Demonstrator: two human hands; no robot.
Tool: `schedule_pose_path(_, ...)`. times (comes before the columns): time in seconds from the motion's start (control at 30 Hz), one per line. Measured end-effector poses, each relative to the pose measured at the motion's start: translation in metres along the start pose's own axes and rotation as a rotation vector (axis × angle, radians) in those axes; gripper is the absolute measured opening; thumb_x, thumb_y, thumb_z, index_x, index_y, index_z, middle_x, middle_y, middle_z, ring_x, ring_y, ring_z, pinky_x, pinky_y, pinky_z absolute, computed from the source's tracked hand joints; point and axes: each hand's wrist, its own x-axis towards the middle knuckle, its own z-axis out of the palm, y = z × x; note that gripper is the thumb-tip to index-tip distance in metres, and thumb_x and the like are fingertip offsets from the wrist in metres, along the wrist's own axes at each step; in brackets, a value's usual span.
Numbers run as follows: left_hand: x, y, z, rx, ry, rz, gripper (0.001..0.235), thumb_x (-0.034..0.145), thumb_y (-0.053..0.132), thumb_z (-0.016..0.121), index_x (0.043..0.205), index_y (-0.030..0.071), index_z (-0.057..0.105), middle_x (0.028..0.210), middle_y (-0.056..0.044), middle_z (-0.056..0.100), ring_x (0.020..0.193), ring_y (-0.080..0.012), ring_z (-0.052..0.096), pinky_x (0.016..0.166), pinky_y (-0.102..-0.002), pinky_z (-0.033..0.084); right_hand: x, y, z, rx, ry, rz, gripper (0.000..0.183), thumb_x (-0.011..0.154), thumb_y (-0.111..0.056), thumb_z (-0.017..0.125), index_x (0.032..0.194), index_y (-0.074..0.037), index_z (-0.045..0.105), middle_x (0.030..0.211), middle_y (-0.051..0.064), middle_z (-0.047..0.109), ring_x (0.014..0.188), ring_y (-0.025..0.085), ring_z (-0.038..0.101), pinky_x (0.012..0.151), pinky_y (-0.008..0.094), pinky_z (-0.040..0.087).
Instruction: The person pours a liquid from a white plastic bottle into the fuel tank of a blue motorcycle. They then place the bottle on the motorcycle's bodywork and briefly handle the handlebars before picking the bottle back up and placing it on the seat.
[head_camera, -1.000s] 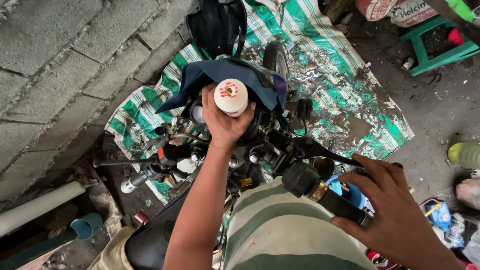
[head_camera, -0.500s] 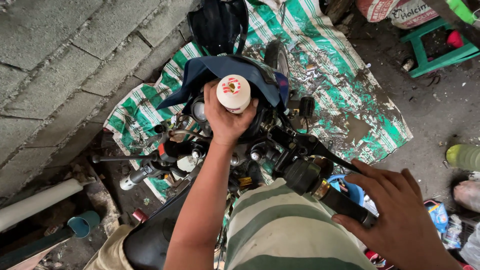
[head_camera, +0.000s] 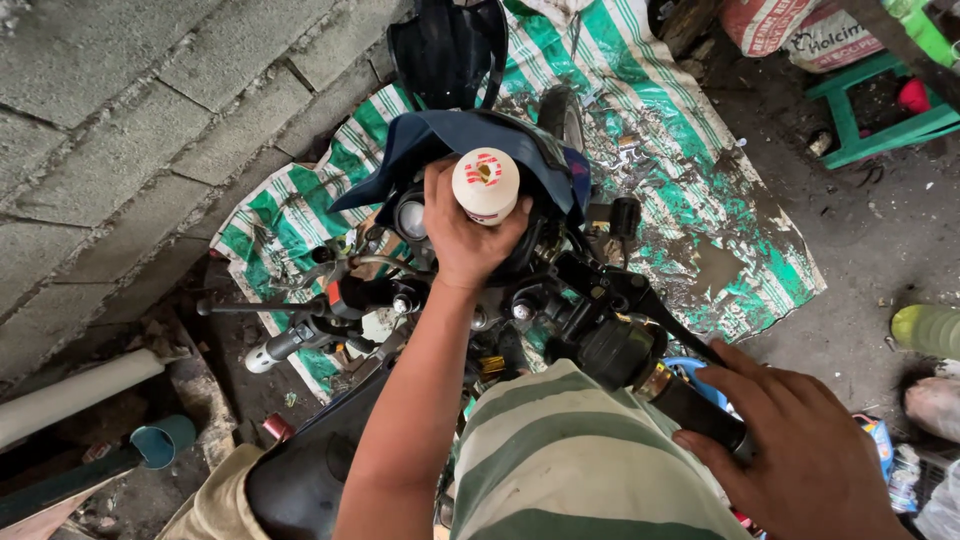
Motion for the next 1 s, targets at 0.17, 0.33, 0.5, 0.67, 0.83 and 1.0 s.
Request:
schedule_pose_path(0.17,-0.001,-0.002,0.001,0.002,0.0,0.025,0.065,0.079,0.043,0.092,0.123,0.004,0.063,0.114,-0.017,0.065,0.11,-0.0375,0.063,0.088,-0.05,0.057,-0.001,-0.001,0.0,-0.038,0.101,-0.092,0.063,0.083,-0.063,0.076,0.135,-0.029,0.07,0.162,-0.008,0.068,0.112,0.028,0.076,0.101,0.042,0.06)
schedule_pose_path(0.33,-0.001,-0.003,0.002,0.005,0.0,0.013,0.065,0.079,0.044,0.091,0.122,0.005,0.062,0.114,-0.016,0.064,0.11,-0.0374,0.064,0.088,-0.05,0.057,0.0,-0.001,0.003,0.014,0.14,-0.095,0.062,0.08,-0.06,0.08,0.131,-0.026,0.071,0.161,-0.004,0.07,0.115,0.028,0.075,0.104,0.046,0.058)
schedule_pose_path(0.5,-0.001,-0.001,0.003,0.003,0.002,0.011,0.064,0.079,0.044,0.091,0.121,0.005,0.062,0.114,-0.017,0.065,0.109,-0.0378,0.065,0.087,-0.05,0.057,0.008,0.001,0.004,-0.046,0.198,-0.153,0.064,0.082,-0.068,0.071,0.131,-0.026,0.067,0.161,0.015,0.063,0.139,0.041,0.064,0.118,0.061,0.047)
schedule_pose_path(0.67,-0.001,-0.003,0.003,0.004,0.008,0.035,0.065,0.08,0.044,0.092,0.123,0.005,0.062,0.115,-0.017,0.065,0.111,-0.0377,0.064,0.089,-0.05,0.058,0.01,0.002,0.005,0.066,0.1,-0.121,0.105,0.071,-0.07,0.081,0.157,-0.018,0.052,0.171,0.033,0.044,0.166,0.057,0.034,0.135,0.067,0.032)
schedule_pose_path(0.83,0.0,-0.001,0.002,-0.005,-0.003,0.004,0.065,0.079,0.044,0.092,0.122,0.005,0.062,0.114,-0.017,0.065,0.11,-0.0379,0.065,0.088,-0.049,0.058,0.009,0.003,0.014,-0.108,-0.024,0.027,0.141,0.059,-0.094,0.073,0.171,-0.019,0.034,0.181,0.027,0.03,0.17,0.052,0.022,0.125,0.069,0.031)
schedule_pose_path(1.0,0.0,0.001,0.002,-0.016,-0.001,-0.001,0.064,0.079,0.043,0.093,0.123,0.005,0.064,0.116,-0.017,0.065,0.112,-0.0372,0.066,0.091,-0.048,0.059,0.013,-0.004,0.01,-0.325,-0.063,0.061,0.135,0.062,-0.105,0.061,0.169,-0.025,0.039,0.173,0.017,0.045,0.163,0.044,0.042,0.12,0.063,0.047)
